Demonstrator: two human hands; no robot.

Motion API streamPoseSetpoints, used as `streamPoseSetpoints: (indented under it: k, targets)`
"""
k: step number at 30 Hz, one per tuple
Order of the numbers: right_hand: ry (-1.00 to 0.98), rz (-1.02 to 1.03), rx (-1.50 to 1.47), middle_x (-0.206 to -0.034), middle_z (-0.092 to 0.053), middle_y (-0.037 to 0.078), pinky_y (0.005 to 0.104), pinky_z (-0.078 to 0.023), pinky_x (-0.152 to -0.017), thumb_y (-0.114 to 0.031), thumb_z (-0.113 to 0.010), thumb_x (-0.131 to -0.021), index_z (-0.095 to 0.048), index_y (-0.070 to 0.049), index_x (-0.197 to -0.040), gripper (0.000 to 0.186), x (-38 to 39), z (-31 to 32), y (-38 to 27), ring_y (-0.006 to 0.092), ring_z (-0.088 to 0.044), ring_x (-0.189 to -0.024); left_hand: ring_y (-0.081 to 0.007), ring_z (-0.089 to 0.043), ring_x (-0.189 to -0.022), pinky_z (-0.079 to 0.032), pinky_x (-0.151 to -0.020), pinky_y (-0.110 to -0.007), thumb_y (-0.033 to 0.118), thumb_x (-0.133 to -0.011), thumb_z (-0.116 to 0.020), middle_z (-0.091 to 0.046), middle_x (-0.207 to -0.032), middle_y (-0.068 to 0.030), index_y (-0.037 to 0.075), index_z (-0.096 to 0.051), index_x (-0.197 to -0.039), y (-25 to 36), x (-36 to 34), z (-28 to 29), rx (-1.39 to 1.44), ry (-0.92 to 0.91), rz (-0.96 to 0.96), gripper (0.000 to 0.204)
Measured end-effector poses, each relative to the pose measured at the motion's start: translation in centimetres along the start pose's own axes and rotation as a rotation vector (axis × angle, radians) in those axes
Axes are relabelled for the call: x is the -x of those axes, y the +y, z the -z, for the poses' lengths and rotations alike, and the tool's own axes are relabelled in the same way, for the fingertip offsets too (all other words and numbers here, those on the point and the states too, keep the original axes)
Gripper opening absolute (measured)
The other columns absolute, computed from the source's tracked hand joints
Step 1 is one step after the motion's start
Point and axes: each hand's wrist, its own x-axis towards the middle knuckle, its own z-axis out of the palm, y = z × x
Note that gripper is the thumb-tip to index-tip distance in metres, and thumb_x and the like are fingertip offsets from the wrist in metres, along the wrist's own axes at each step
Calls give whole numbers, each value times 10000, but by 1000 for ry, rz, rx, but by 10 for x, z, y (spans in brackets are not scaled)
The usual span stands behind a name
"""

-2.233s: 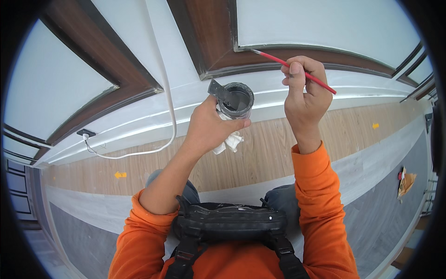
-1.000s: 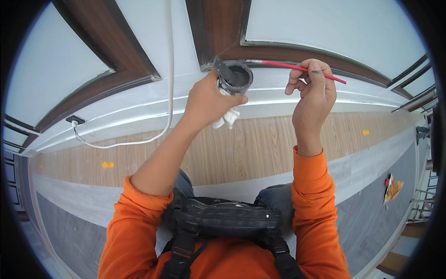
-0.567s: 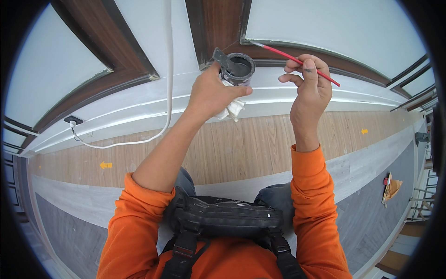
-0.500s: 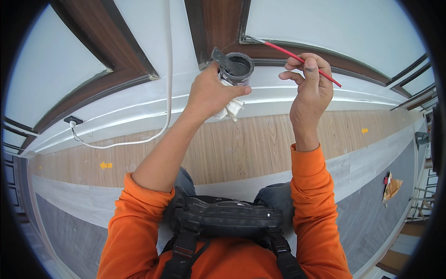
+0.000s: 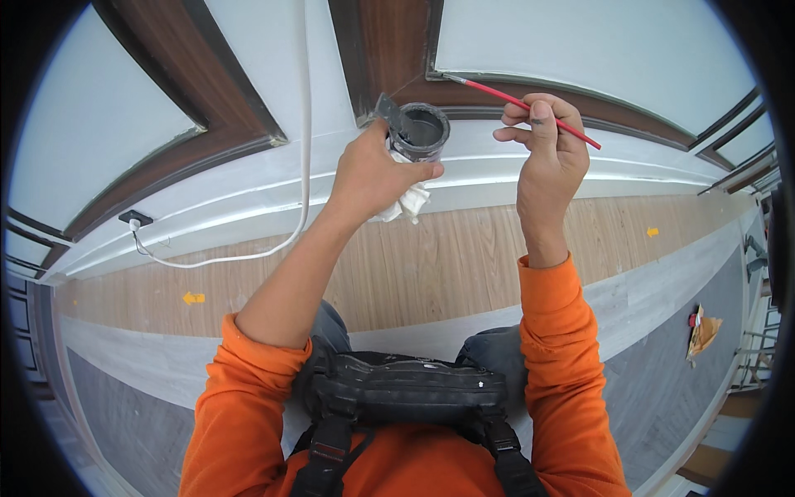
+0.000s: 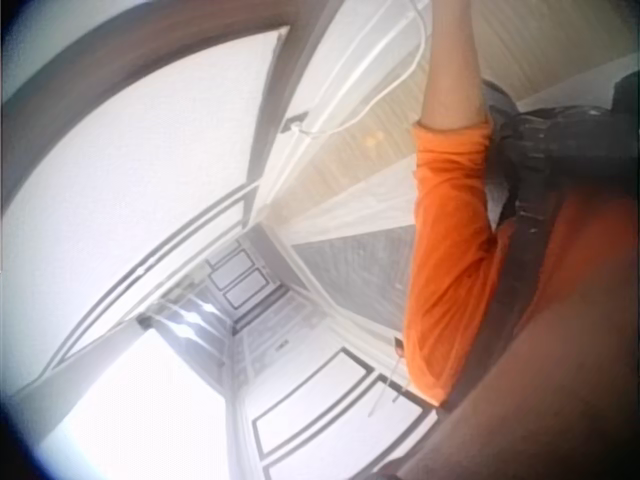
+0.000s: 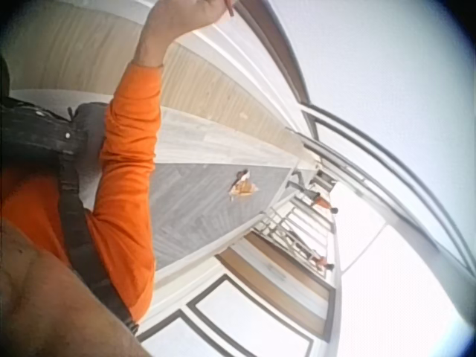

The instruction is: The person paints the edges of a dark brown wooden wall panel with a small brush, repeatedly dipping the brush into a paint can held in the other hand. The person works along the upper trim and corners of the panel in a hallway.

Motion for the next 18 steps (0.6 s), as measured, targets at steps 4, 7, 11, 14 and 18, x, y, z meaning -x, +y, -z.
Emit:
streamPoseSetpoints:
  k: [4, 7, 11, 14, 18]
  targets:
    - [-2, -6, 26, -920, -703, 122, 296, -638, -671, -210, -576, -1077, -644, 19, -1093, 240, 1, 4, -2, 172, -716, -828, -330, -701, -1116, -520, -987, -397, 323, -669, -932, -736, -1160, -188, -3, -637, -1236, 0, 1, 0, -11, -21, 1, 717]
    - [-17, -24, 27, -924, -704, 125, 300, -640, -675, -214, -575, -1078, -644, 23, -1098, 248, 1, 5, -2, 171, -716, -828, -329, -703, -1113, -521, -985, -395, 324, -673, -929, -736, -1160, -187, -2, -634, -1241, -3, 1, -1, -30, -28, -7, 718]
    - [5, -7, -7, -937, -704, 139, 319, -651, -684, -210, -559, -1084, -643, 22, -1113, 248, 0, -1, -3, 192, -718, -832, -324, -705, -1109, -524, -982, -393, 321, -672, -929, -738, -1162, -180, 7, -633, -1245, 0, 4, -1, -46, -26, -13, 718]
    - [20, 7, -5, -940, -706, 148, 327, -655, -686, -213, -556, -1086, -645, 21, -1113, 253, -1, 0, -8, 204, -721, -835, -315, -707, -1102, -526, -977, -386, 310, -676, -928, -741, -1155, -169, 16, -635, -1250, 1, 5, -1, -44, -20, -13, 708]
    - [10, -17, -54, -927, -707, 120, 284, -629, -678, -201, -585, -1074, -644, 22, -1095, 231, -1, 5, -2, 162, -708, -848, -308, -709, -1092, -526, -967, -384, 295, -683, -925, -742, -1150, -161, 21, -646, -1237, 9, 7, -2, -30, -38, 22, 678]
